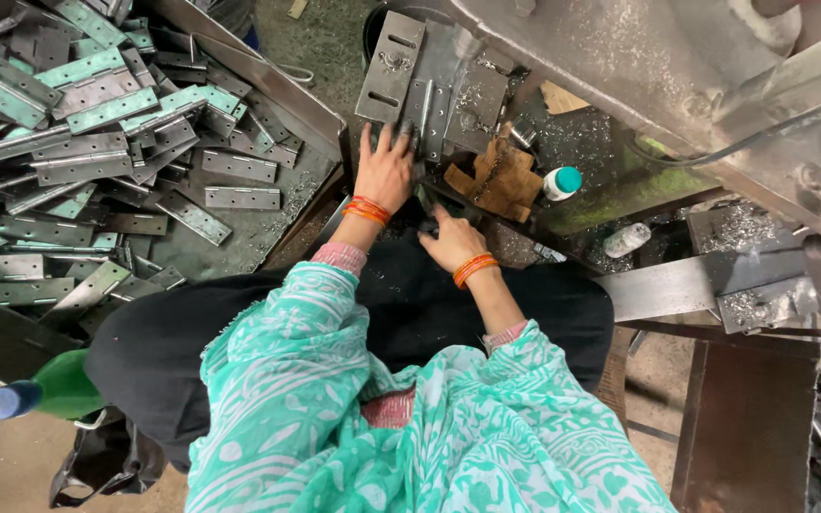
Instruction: The person sits on the floor and repeatedly places metal brackets into a punching machine, activates the press, and removes the finished pieces. The processed brackets are dropped into a nearby bin.
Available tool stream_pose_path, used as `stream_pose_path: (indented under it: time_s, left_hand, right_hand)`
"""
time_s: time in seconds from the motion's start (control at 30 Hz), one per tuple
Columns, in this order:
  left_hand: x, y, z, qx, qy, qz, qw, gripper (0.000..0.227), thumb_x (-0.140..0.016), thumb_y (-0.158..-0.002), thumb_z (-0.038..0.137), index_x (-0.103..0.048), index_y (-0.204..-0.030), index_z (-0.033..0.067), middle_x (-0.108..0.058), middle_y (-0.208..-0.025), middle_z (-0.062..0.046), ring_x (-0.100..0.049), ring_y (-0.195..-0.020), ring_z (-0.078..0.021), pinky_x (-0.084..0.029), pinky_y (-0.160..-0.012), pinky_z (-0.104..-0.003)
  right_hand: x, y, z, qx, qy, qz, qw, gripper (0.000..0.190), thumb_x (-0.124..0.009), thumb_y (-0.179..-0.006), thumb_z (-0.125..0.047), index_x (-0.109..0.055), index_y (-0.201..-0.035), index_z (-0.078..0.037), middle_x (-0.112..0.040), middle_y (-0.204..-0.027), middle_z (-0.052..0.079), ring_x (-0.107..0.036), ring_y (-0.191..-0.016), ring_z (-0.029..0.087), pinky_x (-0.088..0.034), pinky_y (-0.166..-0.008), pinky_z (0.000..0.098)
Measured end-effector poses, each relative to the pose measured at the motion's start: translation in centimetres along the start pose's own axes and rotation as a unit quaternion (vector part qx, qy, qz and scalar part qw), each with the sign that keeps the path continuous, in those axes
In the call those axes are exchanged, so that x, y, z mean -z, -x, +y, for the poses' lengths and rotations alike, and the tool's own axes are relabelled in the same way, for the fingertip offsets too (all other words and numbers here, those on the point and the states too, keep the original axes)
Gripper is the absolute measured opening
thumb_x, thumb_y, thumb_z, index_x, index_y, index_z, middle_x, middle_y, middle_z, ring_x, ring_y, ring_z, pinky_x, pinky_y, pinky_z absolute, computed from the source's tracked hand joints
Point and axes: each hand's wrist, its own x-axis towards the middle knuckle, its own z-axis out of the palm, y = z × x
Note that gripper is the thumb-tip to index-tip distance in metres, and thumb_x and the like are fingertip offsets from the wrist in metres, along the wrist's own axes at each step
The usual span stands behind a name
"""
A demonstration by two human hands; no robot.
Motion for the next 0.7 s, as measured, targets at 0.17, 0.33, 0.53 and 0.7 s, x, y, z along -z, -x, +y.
stream_pose_path:
  time_s: [0.17, 0.33, 0.53, 0.7]
  left_hand:
    - [0.0, -1.0, -0.5, -0.008, 0.003, 0.035, 0.999, 0.029, -0.059, -0.089, 0.024, -0.077, -0.104, 0.0069, -0.064, -0.131, -0.011, -0.042, -0.137, -0.036, -0.022, -0.116, -0.067]
    - [2.5, -0.9, -0.7, -0.027, 0.036, 0.07, 0.997, 0.02, -0.061, -0.095, 0.02, -0.076, -0.101, 0.007, -0.066, -0.131, -0.01, -0.049, -0.133, -0.0332, -0.027, -0.119, -0.062]
    - [6.7, 0.9, 1.4, 0.099, 0.184, 0.163, 0.964, 0.026, -0.071, -0.082, 0.013, -0.076, -0.105, 0.0011, -0.07, -0.12, -0.01, -0.057, -0.12, -0.0297, -0.04, -0.109, -0.048]
    - [2.8, -0.6, 1.0, 0.341, 0.494, 0.149, 0.786, 0.029, -0.082, -0.088, 0.019, -0.072, -0.095, -0.0067, -0.068, -0.086, -0.012, -0.064, -0.08, -0.0225, -0.052, -0.077, -0.031]
  right_hand:
    - [-1.0, -0.8, 0.6, 0.015, -0.008, 0.012, 1.0, 0.072, -0.067, -0.087, -0.042, -0.047, -0.148, -0.01, -0.072, -0.115, 0.023, -0.068, -0.109, 0.043, -0.054, -0.096, 0.0517]
    - [-2.1, -2.0, 3.1, 0.047, -0.01, 0.021, 0.999, 0.073, -0.066, -0.094, -0.054, -0.049, -0.148, -0.008, -0.07, -0.122, 0.026, -0.066, -0.113, 0.044, -0.052, -0.097, 0.0511]
    - [-2.6, -6.1, 7.2, 0.106, -0.215, 0.151, 0.959, 0.061, -0.072, -0.094, -0.036, -0.055, -0.145, -0.006, -0.071, -0.125, 0.018, -0.073, -0.102, 0.028, -0.057, -0.091, 0.0377]
    - [-1.8, -10.5, 9.0, 0.071, -0.553, 0.145, 0.818, 0.054, -0.074, -0.088, -0.014, -0.056, -0.138, -0.01, -0.07, -0.11, 0.003, -0.07, -0.089, 0.01, -0.058, -0.065, 0.0258]
